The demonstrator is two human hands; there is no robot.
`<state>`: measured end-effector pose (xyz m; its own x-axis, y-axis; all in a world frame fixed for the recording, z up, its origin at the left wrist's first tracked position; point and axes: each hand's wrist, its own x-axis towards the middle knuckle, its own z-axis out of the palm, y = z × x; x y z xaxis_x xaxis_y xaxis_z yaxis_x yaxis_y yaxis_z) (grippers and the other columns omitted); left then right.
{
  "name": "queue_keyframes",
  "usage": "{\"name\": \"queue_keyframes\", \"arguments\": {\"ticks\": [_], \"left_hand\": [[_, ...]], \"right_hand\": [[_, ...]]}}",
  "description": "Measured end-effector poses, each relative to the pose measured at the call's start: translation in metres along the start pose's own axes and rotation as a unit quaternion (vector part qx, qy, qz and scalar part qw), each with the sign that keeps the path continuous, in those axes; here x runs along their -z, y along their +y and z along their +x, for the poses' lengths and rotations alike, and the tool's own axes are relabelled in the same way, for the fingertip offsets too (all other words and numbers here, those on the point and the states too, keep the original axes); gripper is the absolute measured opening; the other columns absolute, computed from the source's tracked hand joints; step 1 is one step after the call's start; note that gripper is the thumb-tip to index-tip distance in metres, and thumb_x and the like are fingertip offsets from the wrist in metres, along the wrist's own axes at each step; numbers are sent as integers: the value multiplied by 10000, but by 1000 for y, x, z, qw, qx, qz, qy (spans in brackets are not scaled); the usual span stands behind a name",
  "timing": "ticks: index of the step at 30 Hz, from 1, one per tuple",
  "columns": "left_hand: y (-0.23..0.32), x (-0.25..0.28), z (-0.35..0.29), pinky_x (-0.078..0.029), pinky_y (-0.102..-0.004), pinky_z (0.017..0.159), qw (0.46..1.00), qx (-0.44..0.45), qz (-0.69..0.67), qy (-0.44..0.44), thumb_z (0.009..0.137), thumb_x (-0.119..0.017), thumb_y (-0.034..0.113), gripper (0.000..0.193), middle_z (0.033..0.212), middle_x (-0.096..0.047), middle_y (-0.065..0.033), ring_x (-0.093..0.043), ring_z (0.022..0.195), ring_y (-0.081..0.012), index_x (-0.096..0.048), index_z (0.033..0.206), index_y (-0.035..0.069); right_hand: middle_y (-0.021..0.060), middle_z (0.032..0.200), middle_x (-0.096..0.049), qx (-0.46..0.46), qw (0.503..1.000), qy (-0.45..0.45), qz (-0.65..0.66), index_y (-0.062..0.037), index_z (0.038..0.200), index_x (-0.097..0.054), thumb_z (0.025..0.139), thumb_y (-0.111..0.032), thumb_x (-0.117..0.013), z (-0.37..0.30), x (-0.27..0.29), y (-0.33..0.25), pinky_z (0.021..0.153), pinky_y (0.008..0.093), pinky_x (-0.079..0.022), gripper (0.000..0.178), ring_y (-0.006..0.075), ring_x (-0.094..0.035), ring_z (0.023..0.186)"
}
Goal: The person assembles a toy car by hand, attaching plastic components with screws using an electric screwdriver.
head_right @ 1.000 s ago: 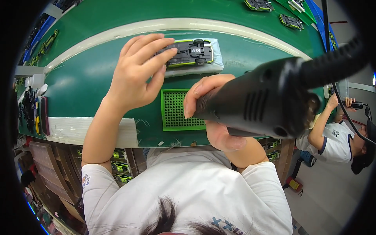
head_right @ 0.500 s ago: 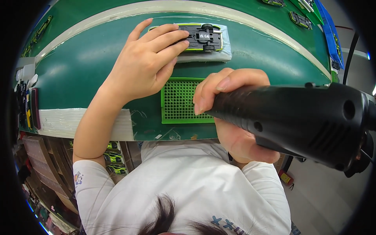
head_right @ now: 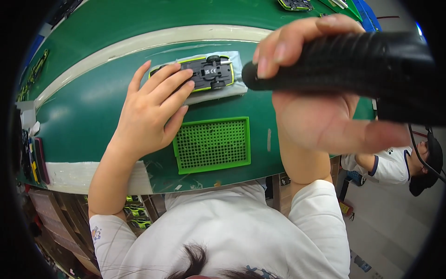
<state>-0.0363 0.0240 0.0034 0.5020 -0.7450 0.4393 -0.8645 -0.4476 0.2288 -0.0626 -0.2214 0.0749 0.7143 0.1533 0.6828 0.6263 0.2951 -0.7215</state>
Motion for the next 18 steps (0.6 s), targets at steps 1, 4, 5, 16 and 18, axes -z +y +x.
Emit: {"name": "queue_keyframes", "arguments": {"ticks": [1, 4, 5, 16, 18], "left_hand": [[0, 1, 0, -338, -570, 1063, 1000, 3, 3, -10, 805, -666, 157, 298, 1232, -595, -48, -529, 1214, -221, -659, 1084, 55], [0, 2, 3, -333, -579, 1060, 1000, 6, -1, -22, 801, -667, 153, 296, 1228, -597, -51, -529, 1214, -226, -660, 1077, 49], [0, 2, 4, -333, -581, 1059, 1000, 5, -5, -21, 796, -668, 151, 294, 1226, -600, -52, -533, 1210, -228, -662, 1071, 48], [-2, 2, 5, -329, -585, 1059, 999, 20, -13, -31, 742, -693, 123, 328, 1224, -607, -53, -547, 1197, -240, -670, 1061, 49], [-1, 3, 5, -331, -585, 1058, 999, 19, -16, -36, 735, -692, 122, 335, 1226, -606, -55, -548, 1196, -241, -670, 1062, 50]], "right_hand": [[76, 942, -561, 4, 1000, -5, 3, -66, 1286, -522, 683, -950, -395, 3, 7, 7, 722, 395, -422, 1078, 203, -532, 738], [75, 944, -567, -1, 1000, -26, 1, -81, 1283, -530, 680, -952, -397, 9, 26, 19, 725, 391, -421, 1067, 204, -539, 748], [75, 944, -569, -7, 999, -43, -2, -86, 1283, -531, 677, -953, -396, 10, 32, 21, 725, 389, -422, 1067, 205, -542, 751], [91, 923, -577, -65, 998, -4, -12, -85, 1285, -520, 660, -974, -372, 5, 23, 39, 703, 370, -443, 1097, 201, -560, 731], [95, 920, -578, -44, 998, -33, -20, -79, 1279, -517, 661, -976, -363, 6, 24, 40, 693, 367, -449, 1100, 199, -561, 723]]}}
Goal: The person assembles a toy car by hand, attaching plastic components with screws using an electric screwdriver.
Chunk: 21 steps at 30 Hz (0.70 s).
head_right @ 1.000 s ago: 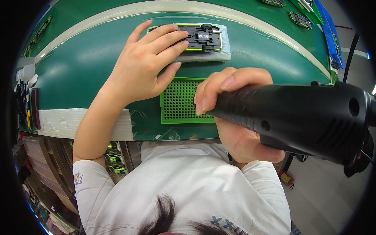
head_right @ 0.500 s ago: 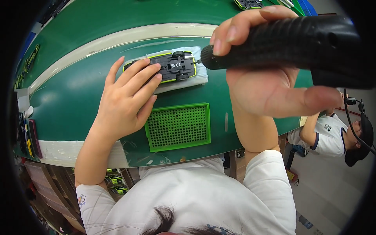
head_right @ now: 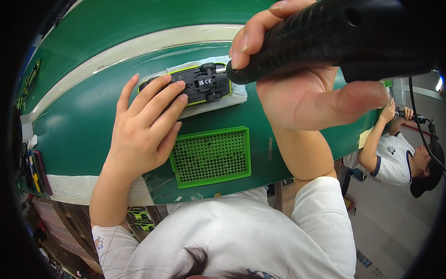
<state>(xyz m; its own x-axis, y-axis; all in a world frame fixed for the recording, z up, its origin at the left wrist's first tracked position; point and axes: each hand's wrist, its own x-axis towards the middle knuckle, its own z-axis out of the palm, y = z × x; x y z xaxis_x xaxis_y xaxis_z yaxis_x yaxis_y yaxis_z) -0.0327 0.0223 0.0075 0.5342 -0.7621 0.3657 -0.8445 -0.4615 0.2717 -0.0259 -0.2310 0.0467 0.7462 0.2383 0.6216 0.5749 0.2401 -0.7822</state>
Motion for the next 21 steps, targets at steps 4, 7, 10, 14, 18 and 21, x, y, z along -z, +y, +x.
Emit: {"name": "queue_keyframes", "arguments": {"ticks": [4, 7, 10, 14, 18, 21], "left_hand": [[0, -1, 0, -334, -584, 1057, 1000, 0, 0, 3, 725, -691, 121, 345, 1227, -606, -57, -548, 1197, -245, -670, 1063, 51], [0, -1, 1, -340, -583, 1054, 1000, -6, -7, 4, 724, -690, 125, 350, 1227, -606, -59, -550, 1195, -248, -669, 1065, 50], [1, 0, -1, -347, -580, 1051, 1000, 1, -9, -4, 724, -688, 125, 347, 1221, -608, -61, -553, 1189, -250, -670, 1061, 48], [1, 1, 0, -358, -569, 1050, 1000, -1, -11, 2, 730, -683, 121, 330, 1212, -612, -65, -558, 1181, -252, -672, 1051, 48], [1, 1, -3, -319, -527, 1099, 1000, 13, -25, -15, 758, -666, 86, 350, 1258, -607, -86, -546, 1222, -283, -659, 1106, 47], [3, 2, 4, -330, -518, 1096, 1000, -6, -21, 7, 760, -664, 72, 341, 1253, -607, -71, -546, 1218, -272, -656, 1100, 52]], "right_hand": [[92, 896, -575, 2, 999, -42, 19, -63, 1251, -503, 676, -967, -365, 2, 6, 4, 673, 356, -460, 1080, 188, -561, 707], [88, 880, -572, 4, 998, -45, 46, -58, 1237, -492, 686, -954, -388, 0, 6, 8, 663, 351, -465, 1057, 182, -561, 690], [86, 863, -570, -2, 998, -47, 45, -54, 1214, -488, 680, -948, -412, 3, 2, 11, 649, 345, -469, 1044, 177, -563, 668], [80, 837, -571, -5, 990, -140, 7, -51, 1174, -490, 653, -957, -428, 13, 1, 3, 629, 335, -474, 1047, 173, -564, 650], [81, 825, -571, -9, 994, -103, 26, -46, 1177, -494, 644, -961, -427, 8, 2, 12, 622, 338, -479, 1061, 175, -563, 646], [82, 848, -573, 12, 990, -135, 33, -46, 1196, -514, 645, -960, -435, 8, 18, 6, 649, 341, -470, 1070, 181, -560, 666]]}}
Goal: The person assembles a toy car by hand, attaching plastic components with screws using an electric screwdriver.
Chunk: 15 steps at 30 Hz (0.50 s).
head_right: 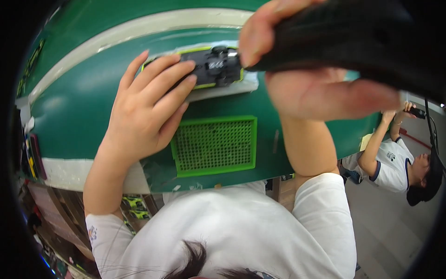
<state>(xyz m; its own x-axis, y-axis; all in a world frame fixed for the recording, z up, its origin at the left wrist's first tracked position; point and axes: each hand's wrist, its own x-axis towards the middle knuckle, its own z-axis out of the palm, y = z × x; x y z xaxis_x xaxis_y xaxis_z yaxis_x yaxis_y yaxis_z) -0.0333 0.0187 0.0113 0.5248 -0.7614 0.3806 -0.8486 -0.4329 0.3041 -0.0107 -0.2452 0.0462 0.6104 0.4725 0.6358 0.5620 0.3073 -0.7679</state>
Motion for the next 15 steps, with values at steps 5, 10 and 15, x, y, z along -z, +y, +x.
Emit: {"name": "queue_keyframes", "arguments": {"ticks": [5, 10, 15], "left_hand": [[-6, -7, -6, -343, -516, 1090, 1000, 5, 2, 18, 748, -657, 31, 368, 1260, -596, -45, -541, 1219, -244, -649, 1113, 72], [-10, -11, -12, -351, -513, 1086, 998, -4, -34, 46, 739, -641, 6, 422, 1274, -585, -68, -546, 1214, -256, -645, 1156, 73], [-26, -2, -17, -365, -509, 1075, 989, -23, -90, 116, 744, -580, -24, 452, 1251, -591, -125, -560, 1189, -300, -629, 1185, 59]], "right_hand": [[96, 916, -573, -1, 996, 73, -50, -58, 1227, -578, 658, -952, -429, 0, -10, -9, 710, 386, -427, 1071, 217, -543, 744], [54, 946, -545, -29, 994, 109, 1, -80, 1217, -553, 670, -826, -628, 1, -52, -47, 741, 334, -385, 929, 171, -504, 759], [60, 922, -568, -23, 991, 92, 96, -77, 1230, -470, 722, -793, -632, 3, -108, -8, 692, 353, -452, 893, 182, -555, 693]]}}
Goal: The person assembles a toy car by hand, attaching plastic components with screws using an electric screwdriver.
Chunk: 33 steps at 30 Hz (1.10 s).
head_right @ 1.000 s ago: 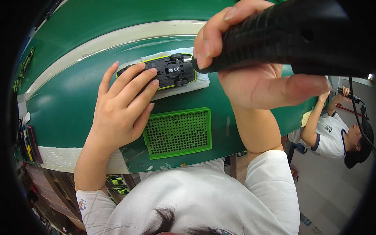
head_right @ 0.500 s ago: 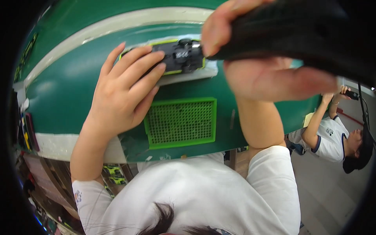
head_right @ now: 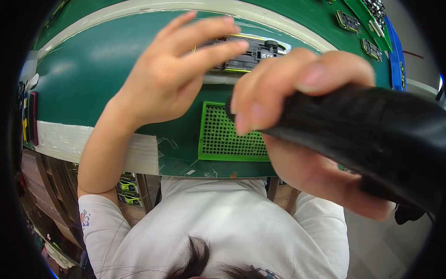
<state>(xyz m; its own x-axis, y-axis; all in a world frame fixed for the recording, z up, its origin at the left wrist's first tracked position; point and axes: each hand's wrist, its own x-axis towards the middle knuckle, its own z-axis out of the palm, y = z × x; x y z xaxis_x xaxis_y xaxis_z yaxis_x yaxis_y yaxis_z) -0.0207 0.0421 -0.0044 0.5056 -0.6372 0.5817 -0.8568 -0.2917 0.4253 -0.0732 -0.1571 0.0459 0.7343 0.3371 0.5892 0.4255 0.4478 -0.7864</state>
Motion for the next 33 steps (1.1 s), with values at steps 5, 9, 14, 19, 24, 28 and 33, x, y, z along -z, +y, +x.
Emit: {"name": "queue_keyframes", "arguments": {"ticks": [5, 9, 14, 19, 24, 28, 33], "left_hand": [[12, 41, 17, -483, -429, 898, 982, 135, -72, 108, 719, -503, -69, 383, 1102, -608, -244, -601, 975, -406, -631, 1080, -58], [-49, -14, 17, -485, -410, 893, 896, -190, -170, 364, 726, -505, -64, 331, 1060, -616, -235, -604, 973, -393, -632, 1032, -61], [-47, -15, 13, -487, -422, 878, 918, -164, -131, 337, 723, -516, -59, 311, 1048, -617, -231, -600, 964, -400, -632, 1011, -51], [-32, -1, 13, -483, -433, 882, 919, -166, -120, 338, 724, -525, -46, 306, 1042, -616, -230, -595, 964, -402, -634, 1010, -45], [-2, 29, 7, -471, -429, 899, 988, 104, -25, 114, 736, -539, -23, 280, 1032, -616, -231, -593, 962, -395, -635, 998, -46], [-5, 28, 5, -470, -428, 894, 988, 107, -17, 115, 741, -544, -16, 271, 1025, -617, -232, -594, 954, -391, -636, 994, -51], [-7, 24, 4, -471, -430, 874, 987, 107, -36, 112, 745, -545, -14, 248, 990, -621, -222, -596, 938, -381, -635, 973, -56]], "right_hand": [[88, 872, -583, -19, 1000, 22, 9, -64, 1212, -443, 668, -911, -501, -9, -8, 16, 641, 357, -483, 1008, 200, -580, 658], [98, 877, -584, -29, 999, 12, 15, -59, 1211, -437, 674, -913, -491, -9, -11, 21, 649, 360, -488, 1011, 203, -583, 663], [112, 874, -583, -26, 1000, 6, 3, -50, 1214, -432, 672, -921, -481, -13, -8, 25, 645, 357, -490, 1027, 210, -582, 656], [116, 875, -585, -18, 1000, -14, -2, -51, 1220, -432, 673, -919, -483, -12, -6, 26, 630, 358, -488, 1027, 217, -584, 656], [120, 884, -586, -9, 999, -52, 10, -53, 1224, -427, 680, -918, -474, -11, -3, 29, 621, 360, -485, 1024, 220, -584, 659], [119, 885, -588, -21, 1000, -17, -7, -57, 1218, -423, 681, -922, -461, -13, -6, 29, 635, 364, -491, 1019, 222, -583, 650], [114, 885, -585, -10, 1000, -16, -20, -61, 1206, -423, 678, -930, -449, -14, -9, 31, 652, 365, -496, 1017, 220, -585, 649]]}}
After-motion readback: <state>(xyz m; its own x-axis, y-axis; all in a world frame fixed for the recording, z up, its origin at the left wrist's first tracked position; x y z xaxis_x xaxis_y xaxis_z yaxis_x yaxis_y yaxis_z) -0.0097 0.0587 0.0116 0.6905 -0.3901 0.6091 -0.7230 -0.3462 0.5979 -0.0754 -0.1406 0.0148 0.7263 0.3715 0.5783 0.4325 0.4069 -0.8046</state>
